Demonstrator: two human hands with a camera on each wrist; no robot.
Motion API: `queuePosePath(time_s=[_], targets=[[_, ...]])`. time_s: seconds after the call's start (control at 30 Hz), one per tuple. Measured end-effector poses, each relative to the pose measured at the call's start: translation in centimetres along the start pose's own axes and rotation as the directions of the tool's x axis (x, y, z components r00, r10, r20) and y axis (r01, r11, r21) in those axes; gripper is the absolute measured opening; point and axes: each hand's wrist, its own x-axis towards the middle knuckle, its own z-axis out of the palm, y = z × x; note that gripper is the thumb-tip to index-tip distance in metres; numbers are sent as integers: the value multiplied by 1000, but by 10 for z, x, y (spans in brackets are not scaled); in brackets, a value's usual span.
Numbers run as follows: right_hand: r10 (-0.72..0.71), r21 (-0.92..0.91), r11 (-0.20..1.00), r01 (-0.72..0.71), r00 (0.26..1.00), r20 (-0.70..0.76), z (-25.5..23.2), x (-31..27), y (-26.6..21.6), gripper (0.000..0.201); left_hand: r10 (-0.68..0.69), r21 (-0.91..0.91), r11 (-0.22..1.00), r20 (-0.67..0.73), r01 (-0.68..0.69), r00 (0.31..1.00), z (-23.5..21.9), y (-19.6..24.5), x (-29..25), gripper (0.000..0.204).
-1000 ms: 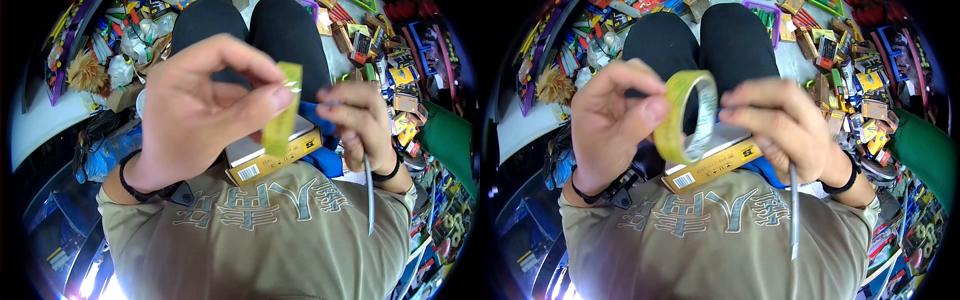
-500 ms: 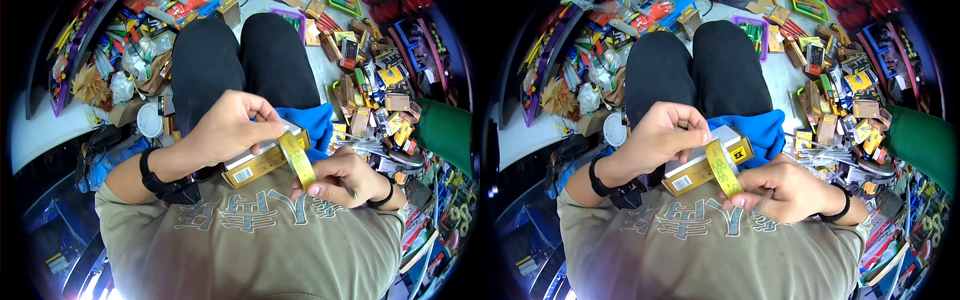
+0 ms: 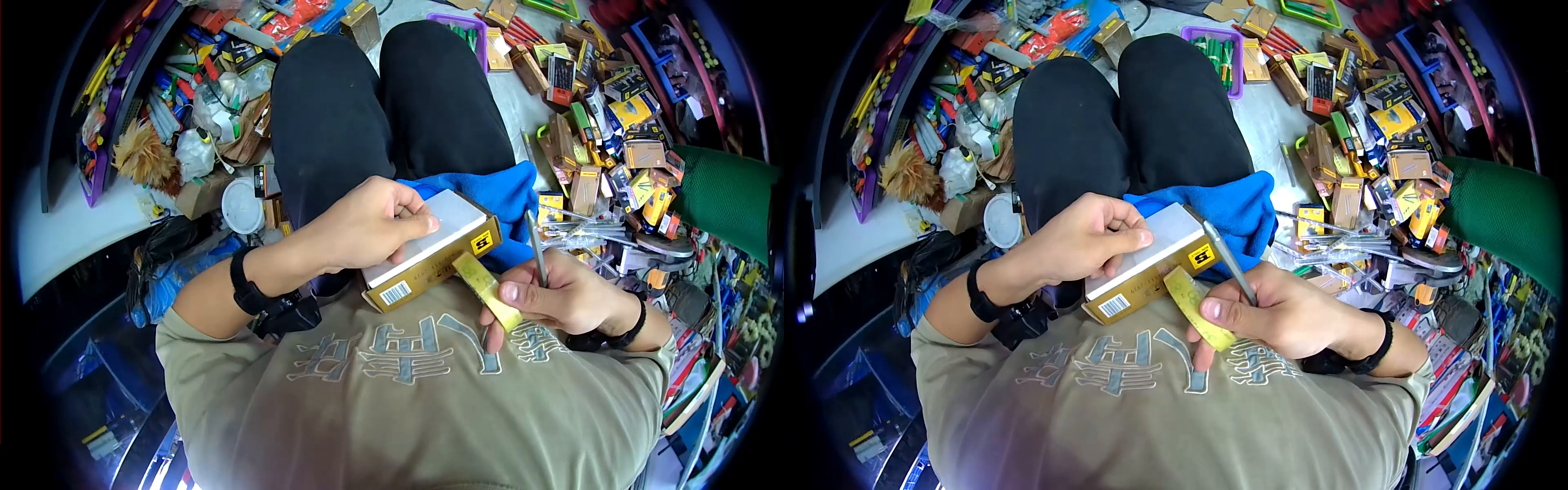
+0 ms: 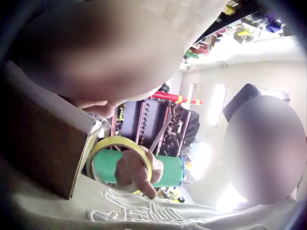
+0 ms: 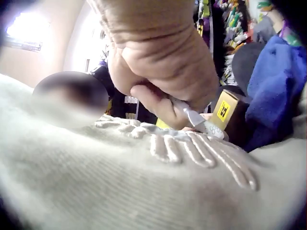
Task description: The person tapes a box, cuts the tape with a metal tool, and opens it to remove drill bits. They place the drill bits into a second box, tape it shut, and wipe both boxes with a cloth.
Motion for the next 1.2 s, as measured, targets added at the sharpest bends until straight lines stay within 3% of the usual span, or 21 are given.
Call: queuePosePath(time_s=[0.13, 0.33, 0.47, 0.57, 0.63, 0.77, 0.83, 0.93, 1.07, 1.2], targets=[[28, 26, 999, -29, 999, 22, 2, 2, 1, 42, -25, -2, 1000, -6, 25, 1000, 1, 3, -5, 21], [128, 37, 991, -126, 989, -68, 4, -4, -6, 43, -26, 0, 1000, -34, 26, 999, 3, 0, -5, 24], [116, -103, 987, -126, 989, -93, 4, -6, -13, 43, -71, 26, 997, -41, 72, 997, 1, -3, -2, 24], [130, -189, 971, -146, 987, -93, 4, -4, -17, 44, -31, 96, 995, -19, 33, 999, -5, -18, 6, 24], [136, -213, 965, -153, 987, -91, 4, -2, -18, 45, 192, 412, 898, -42, -158, 981, -9, -33, 15, 23], [97, -310, 944, -116, 992, -77, 2, 2, -11, 43, 202, 437, 886, -67, -153, 977, -12, -19, -2, 27], [58, -338, 937, -83, 995, -82, 4, 2, -9, 44, 568, 595, 621, 105, -509, 816, -8, -14, -16, 43], [29, -254, 966, -55, 994, -102, 8, 5, -11, 44, 540, 765, 434, 201, -475, 817, 17, -4, -48, 75], [16, -245, 969, -40, 995, -100, 9, 11, -15, 47, 505, 896, 316, 119, -311, 855, 32, -11, -44, 77], [-26, -282, 959, -10, 992, -122, 7, 15, -10, 51, 544, 919, 269, 102, -289, 833, 32, -8, -36, 71]])
